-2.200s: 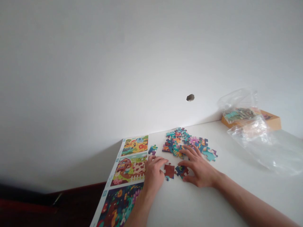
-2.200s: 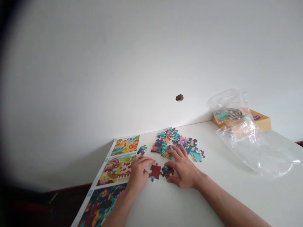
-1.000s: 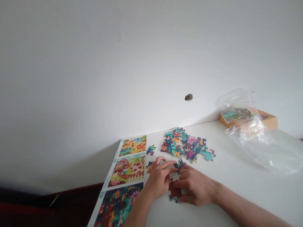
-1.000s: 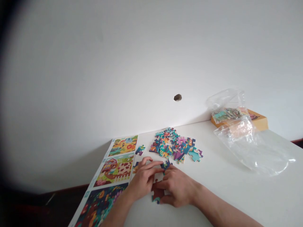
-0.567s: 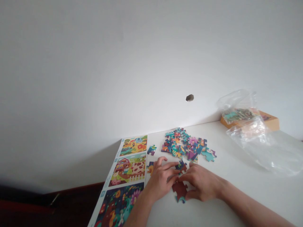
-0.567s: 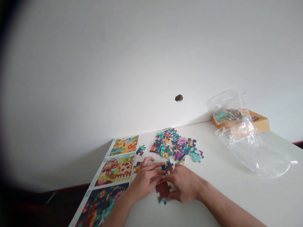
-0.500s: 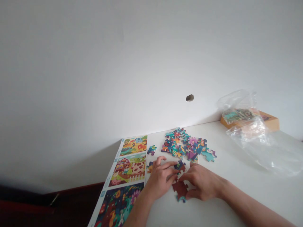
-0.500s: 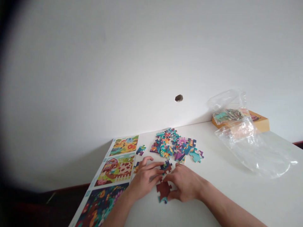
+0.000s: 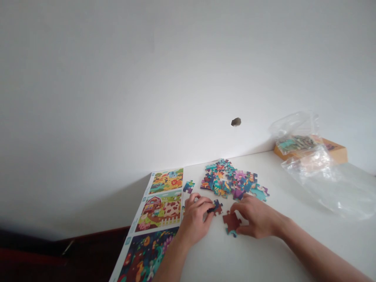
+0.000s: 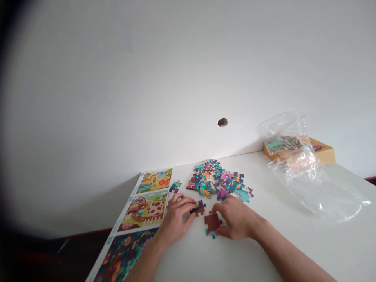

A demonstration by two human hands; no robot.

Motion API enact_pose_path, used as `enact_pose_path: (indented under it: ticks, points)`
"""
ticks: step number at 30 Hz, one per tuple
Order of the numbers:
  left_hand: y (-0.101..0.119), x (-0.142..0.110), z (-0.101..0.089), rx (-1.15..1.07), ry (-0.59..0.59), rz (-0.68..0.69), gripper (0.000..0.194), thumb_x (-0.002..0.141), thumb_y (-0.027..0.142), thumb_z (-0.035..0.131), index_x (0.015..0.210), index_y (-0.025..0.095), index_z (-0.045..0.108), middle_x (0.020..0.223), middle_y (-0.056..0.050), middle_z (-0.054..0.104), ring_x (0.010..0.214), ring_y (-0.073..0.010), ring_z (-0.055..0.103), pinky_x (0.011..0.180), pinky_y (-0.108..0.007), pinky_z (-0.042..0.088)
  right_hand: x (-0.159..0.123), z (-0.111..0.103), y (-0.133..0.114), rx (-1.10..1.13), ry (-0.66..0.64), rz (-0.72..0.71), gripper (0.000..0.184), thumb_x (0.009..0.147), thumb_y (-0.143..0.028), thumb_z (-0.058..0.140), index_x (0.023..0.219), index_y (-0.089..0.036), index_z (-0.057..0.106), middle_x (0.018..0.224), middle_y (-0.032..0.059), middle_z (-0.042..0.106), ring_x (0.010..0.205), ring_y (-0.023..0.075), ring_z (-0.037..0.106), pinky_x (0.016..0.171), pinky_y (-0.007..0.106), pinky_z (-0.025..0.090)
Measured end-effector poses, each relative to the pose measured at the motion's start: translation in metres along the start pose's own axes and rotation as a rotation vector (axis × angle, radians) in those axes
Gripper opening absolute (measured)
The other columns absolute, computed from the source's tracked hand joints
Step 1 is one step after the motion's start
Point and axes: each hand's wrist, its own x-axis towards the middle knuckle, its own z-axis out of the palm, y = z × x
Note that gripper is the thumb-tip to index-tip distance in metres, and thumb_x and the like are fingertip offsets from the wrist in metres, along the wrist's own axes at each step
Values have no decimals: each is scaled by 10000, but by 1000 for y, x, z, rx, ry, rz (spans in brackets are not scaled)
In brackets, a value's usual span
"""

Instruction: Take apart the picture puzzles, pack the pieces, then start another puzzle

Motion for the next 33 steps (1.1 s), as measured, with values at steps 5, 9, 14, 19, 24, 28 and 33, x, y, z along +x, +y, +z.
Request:
enact_pose_path:
  ticks: [5,9,14,19,24,28,33]
  points:
    - [-12,0,9,124,70,-50,324,857,135,511,1125,244,655,1201,-45,625,1168,-288,449,1018,-494,360,2,-4,21,-97,129,100,194,785,-351,651,931,-223,640,820,18,695,759,191,628,758,305,375]
    - [-22,-1,17,214,103,-109,485,901,169,451,1377,257,484,1459,-23,467,1298,-318,339,1060,-512,320,9,3,35,-179,308,230,259,835,-377,616,1040,-218,624,820,35,693,794,216,636,794,336,383]
    - [-21,-3,20,247,11,-114,656,856,338,573,1470,276,352,1491,-14,442,1341,-377,265,1075,-568,260,17,12,45,-269,497,406,324,864,-314,587,1170,-210,583,841,56,700,841,254,637,783,370,397]
    - [-16,-3,16,247,15,-125,654,819,307,590,1444,263,402,1427,-33,505,1288,-366,339,1064,-540,283,20,17,36,-227,543,281,228,897,-277,535,1110,-247,612,1108,76,676,990,246,616,844,385,419]
    - [-13,-1,14,280,46,-118,572,806,279,588,1372,261,504,1396,-64,515,1278,-356,375,1060,-534,297,19,20,20,-179,448,59,258,875,-234,544,1122,-227,617,1115,97,629,1196,275,499,945,407,409]
    - [-15,-1,15,278,33,-123,506,832,317,572,1333,261,541,1439,-54,484,1310,-377,330,1052,-563,290,19,20,11,-157,339,-49,303,852,-260,581,1153,-253,618,1167,82,599,1119,271,502,975,449,384]
    - [-10,-1,9,209,50,-87,505,793,209,586,1295,262,562,1281,-42,601,1263,-351,373,1069,-543,285,20,20,9,-137,300,-62,271,852,-251,576,1115,-252,640,1149,80,603,1057,262,505,977,468,362]
